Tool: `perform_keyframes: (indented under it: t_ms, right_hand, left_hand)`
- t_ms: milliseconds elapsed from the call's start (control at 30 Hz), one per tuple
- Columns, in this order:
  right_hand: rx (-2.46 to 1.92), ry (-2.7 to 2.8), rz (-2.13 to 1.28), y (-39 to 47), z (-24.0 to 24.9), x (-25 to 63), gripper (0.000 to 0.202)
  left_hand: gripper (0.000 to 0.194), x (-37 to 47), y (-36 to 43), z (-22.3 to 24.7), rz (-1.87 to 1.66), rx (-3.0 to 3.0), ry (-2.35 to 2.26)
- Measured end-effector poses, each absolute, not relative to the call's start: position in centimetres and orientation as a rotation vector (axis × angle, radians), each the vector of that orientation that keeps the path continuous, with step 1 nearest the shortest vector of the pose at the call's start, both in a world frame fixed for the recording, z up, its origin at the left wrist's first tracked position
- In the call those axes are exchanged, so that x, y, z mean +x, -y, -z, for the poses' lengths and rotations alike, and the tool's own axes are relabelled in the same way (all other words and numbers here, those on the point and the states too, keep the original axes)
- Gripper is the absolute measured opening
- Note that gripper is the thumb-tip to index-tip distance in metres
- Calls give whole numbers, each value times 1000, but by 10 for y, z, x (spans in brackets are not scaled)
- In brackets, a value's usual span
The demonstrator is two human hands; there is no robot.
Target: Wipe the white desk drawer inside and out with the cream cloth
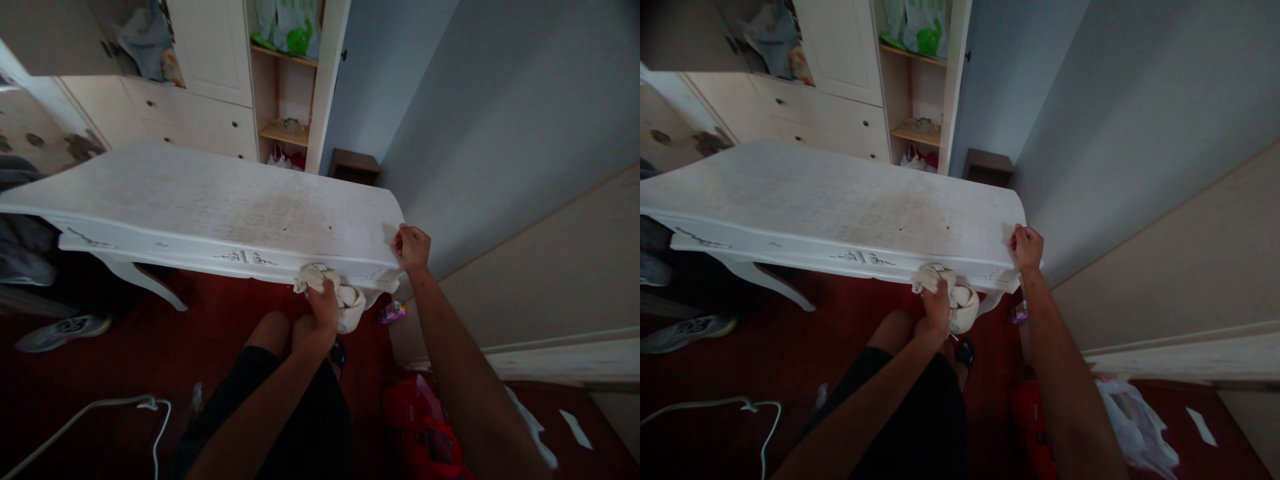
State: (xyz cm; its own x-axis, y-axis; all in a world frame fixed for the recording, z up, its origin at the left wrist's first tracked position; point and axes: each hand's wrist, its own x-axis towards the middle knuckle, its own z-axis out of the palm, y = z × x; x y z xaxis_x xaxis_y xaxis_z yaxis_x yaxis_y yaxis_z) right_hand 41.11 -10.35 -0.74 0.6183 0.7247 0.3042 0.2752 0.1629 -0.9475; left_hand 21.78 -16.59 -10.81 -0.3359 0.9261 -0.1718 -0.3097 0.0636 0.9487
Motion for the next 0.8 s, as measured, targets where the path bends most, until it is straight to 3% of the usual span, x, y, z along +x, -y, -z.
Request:
perform_keyframes:
  t_ms: [267, 433, 800]
  right_hand:
    - [-1399, 900, -410, 103, 6, 412, 37]
    - [-1384, 923, -402, 103, 7, 412, 39]
    - [-1359, 923, -416, 101, 8, 415, 39]
  left_hand:
    - [13, 288, 193, 101, -1266, 794, -1079]
    - [15, 319, 193, 89, -1143, 767, -1038]
    - [13, 252, 174, 46, -1075, 725, -804]
